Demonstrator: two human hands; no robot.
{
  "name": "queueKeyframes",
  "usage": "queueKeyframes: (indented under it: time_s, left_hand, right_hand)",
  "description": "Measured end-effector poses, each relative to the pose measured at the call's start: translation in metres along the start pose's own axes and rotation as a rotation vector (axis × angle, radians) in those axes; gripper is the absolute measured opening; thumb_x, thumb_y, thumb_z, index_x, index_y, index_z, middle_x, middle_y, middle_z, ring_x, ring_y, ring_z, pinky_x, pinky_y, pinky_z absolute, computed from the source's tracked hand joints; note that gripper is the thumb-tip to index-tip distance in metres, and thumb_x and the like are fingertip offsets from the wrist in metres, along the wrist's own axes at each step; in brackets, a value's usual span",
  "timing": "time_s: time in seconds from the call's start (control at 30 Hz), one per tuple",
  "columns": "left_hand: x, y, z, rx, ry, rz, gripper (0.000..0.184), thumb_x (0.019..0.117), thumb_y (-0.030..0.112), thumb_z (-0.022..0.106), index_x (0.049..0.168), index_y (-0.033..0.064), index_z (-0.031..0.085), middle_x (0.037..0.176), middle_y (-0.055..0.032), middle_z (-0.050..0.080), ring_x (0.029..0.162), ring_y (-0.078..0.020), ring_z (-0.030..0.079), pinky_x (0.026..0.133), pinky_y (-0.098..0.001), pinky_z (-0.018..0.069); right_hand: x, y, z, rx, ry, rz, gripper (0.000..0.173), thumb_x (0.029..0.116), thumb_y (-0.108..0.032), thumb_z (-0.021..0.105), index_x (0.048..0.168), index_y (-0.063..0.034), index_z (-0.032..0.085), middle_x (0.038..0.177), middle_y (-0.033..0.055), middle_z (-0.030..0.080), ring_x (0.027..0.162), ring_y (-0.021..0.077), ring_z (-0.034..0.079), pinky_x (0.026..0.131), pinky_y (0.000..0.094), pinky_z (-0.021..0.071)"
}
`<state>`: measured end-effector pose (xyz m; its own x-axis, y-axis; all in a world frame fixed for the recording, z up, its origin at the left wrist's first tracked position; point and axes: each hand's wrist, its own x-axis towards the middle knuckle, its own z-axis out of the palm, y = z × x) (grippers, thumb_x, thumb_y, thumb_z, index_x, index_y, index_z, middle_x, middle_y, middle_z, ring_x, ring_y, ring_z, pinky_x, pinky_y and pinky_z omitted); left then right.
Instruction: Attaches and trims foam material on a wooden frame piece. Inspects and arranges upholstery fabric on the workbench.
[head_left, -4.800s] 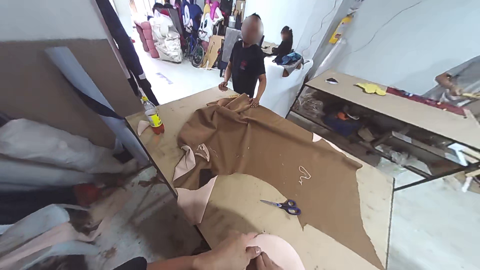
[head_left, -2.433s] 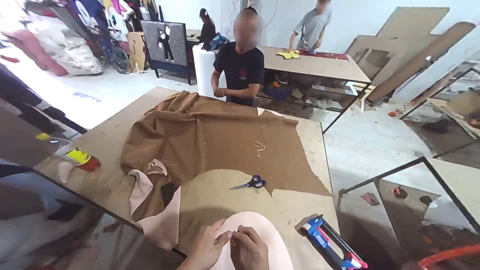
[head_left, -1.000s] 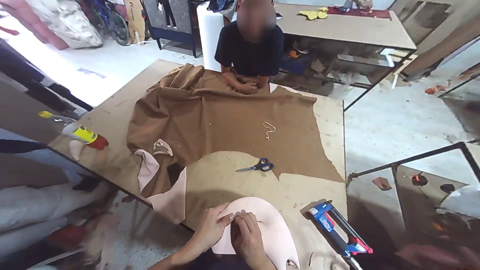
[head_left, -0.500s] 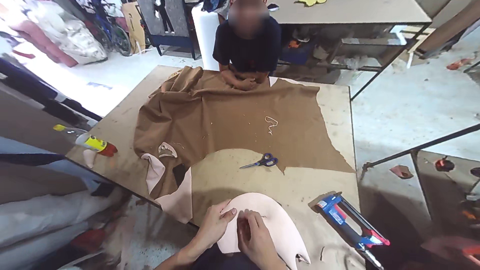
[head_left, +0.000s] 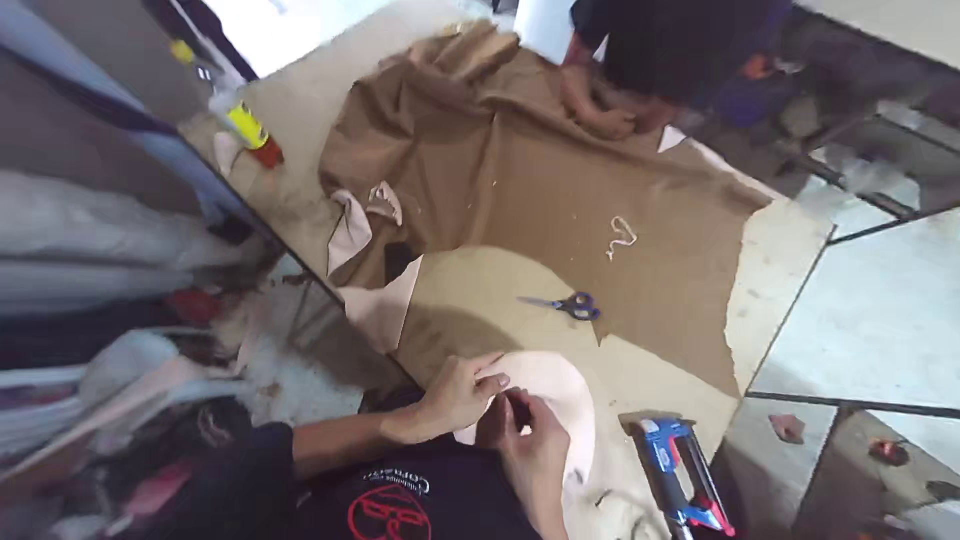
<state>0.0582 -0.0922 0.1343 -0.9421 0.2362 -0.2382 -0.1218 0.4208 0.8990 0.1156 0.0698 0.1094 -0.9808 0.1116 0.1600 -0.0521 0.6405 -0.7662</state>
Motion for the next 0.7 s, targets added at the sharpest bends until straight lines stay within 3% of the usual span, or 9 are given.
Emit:
queueKeyframes:
  time_s: [0.17, 0.3, 0.37, 0.43, 0.5, 0.57, 0.7]
  left_hand:
    - [-0.009, -0.004, 0.010, -0.051, 0.121, 0.107, 0.045, 0.1036, 0.033, 0.060, 0.143, 0.0114, 0.061, 0.103, -0.0056, 0.078, 0.090, -0.0111, 0.074, 0.085, -0.0351, 0.0621]
    - [-0.002, -0.010, 0.016, -0.039, 0.219, 0.260, 0.046, 0.1036, 0.029, 0.060, 0.142, 0.0034, 0.059, 0.098, -0.0069, 0.078, 0.087, -0.0107, 0.075, 0.082, -0.0327, 0.0632]
    - [0.009, -0.011, 0.014, 0.018, 0.203, 0.259, 0.049, 0.1035, 0.034, 0.060, 0.144, 0.0066, 0.059, 0.096, -0.0054, 0.078, 0.084, -0.0116, 0.075, 0.079, -0.0353, 0.0635]
    - [0.015, -0.018, 0.010, 0.056, 0.203, 0.253, 0.049, 0.1030, 0.035, 0.059, 0.144, 0.0070, 0.059, 0.091, -0.0065, 0.077, 0.079, -0.0146, 0.075, 0.075, -0.0383, 0.0634]
    - [0.024, -0.021, 0.000, 0.086, 0.210, 0.278, 0.048, 0.1030, 0.033, 0.059, 0.142, 0.0054, 0.060, 0.089, -0.0065, 0.077, 0.076, -0.0137, 0.074, 0.073, -0.0351, 0.0632]
    - [0.028, -0.017, -0.012, 0.113, 0.158, 0.249, 0.047, 0.1029, 0.032, 0.059, 0.142, 0.0068, 0.061, 0.089, -0.0074, 0.077, 0.076, -0.0159, 0.075, 0.074, -0.0373, 0.0631]
    - [0.049, -0.009, -0.040, 0.171, -0.072, 0.064, 0.046, 0.1046, 0.033, 0.055, 0.147, 0.0140, 0.058, 0.103, -0.0111, 0.076, 0.095, -0.0234, 0.075, 0.090, -0.0448, 0.0595]
  right_hand:
    - [0.008, -0.004, 0.003, -0.085, 0.050, 0.016, 0.011, 0.0930, -0.012, 0.067, 0.098, -0.0051, 0.074, 0.089, 0.0032, 0.072, 0.079, 0.0075, 0.069, 0.072, 0.0255, 0.0603]
    - [0.021, -0.011, 0.021, -0.321, 0.099, 0.007, 0.017, 0.0881, -0.011, 0.068, 0.101, 0.0012, 0.067, 0.093, 0.0145, 0.067, 0.084, 0.0252, 0.069, 0.073, 0.0407, 0.0603]
    - [0.031, -0.002, 0.027, -0.402, 0.148, -0.071, 0.017, 0.0869, -0.010, 0.069, 0.100, 0.0006, 0.068, 0.095, 0.0150, 0.068, 0.089, 0.0277, 0.069, 0.078, 0.0417, 0.0606]
    - [0.039, 0.006, 0.027, -0.487, 0.101, -0.210, 0.015, 0.0901, -0.009, 0.066, 0.102, -0.0001, 0.069, 0.097, 0.0145, 0.069, 0.094, 0.0285, 0.069, 0.085, 0.0406, 0.0592]
    - [0.053, 0.009, 0.025, -0.543, 0.030, -0.358, 0.014, 0.0943, -0.008, 0.061, 0.103, -0.0012, 0.069, 0.100, 0.0135, 0.070, 0.097, 0.0284, 0.068, 0.088, 0.0399, 0.0575]
    - [0.057, 0.010, 0.028, -0.581, 0.029, -0.438, 0.015, 0.0960, -0.008, 0.058, 0.103, -0.0018, 0.069, 0.101, 0.0132, 0.070, 0.097, 0.0283, 0.069, 0.090, 0.0398, 0.0576]
    - [0.062, 0.012, 0.050, -0.622, 0.106, -0.461, 0.019, 0.0929, -0.011, 0.062, 0.107, -0.0018, 0.072, 0.102, 0.0113, 0.072, 0.097, 0.0266, 0.070, 0.091, 0.0389, 0.0585]
